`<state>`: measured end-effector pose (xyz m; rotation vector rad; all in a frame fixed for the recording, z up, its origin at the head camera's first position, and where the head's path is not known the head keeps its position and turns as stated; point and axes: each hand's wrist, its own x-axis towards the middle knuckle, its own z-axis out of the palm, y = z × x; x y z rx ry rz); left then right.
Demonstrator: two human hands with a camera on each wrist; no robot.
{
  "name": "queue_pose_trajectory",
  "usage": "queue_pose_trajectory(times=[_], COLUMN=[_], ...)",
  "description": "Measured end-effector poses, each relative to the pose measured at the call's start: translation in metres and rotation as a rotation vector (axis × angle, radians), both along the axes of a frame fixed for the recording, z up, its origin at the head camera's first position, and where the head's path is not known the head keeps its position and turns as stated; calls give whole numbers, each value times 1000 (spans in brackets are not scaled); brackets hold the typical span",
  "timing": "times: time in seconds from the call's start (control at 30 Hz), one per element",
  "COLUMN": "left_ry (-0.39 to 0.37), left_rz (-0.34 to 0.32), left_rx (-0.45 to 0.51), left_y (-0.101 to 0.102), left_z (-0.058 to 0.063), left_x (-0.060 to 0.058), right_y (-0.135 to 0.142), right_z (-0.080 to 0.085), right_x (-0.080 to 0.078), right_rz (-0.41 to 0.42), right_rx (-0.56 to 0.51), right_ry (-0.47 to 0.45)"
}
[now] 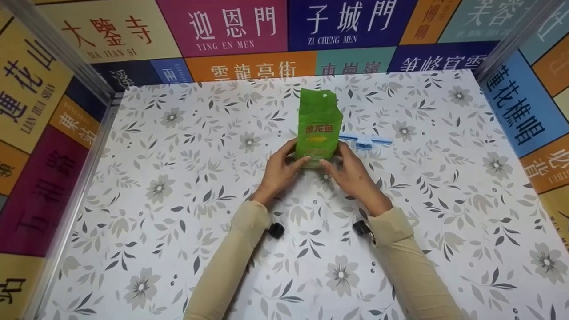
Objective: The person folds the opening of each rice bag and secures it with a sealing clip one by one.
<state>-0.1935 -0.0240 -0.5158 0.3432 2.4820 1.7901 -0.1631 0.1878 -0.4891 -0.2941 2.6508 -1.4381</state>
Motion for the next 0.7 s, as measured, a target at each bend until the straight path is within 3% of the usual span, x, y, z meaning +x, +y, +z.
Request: queue_pose_trajectory(times=[0.27,0.7], left_ry=[-34,-68], left_rz=[-44,-125], left_rx=[8,-3], left_y=[-5,-13], left_z=[5,15], left_x=[0,3], right_y=[2,10], right_z=[0,4], right_x=[-3,1], right_rz=[-8,49], right_rx=[-20,-31], right_ry=[-19,-66])
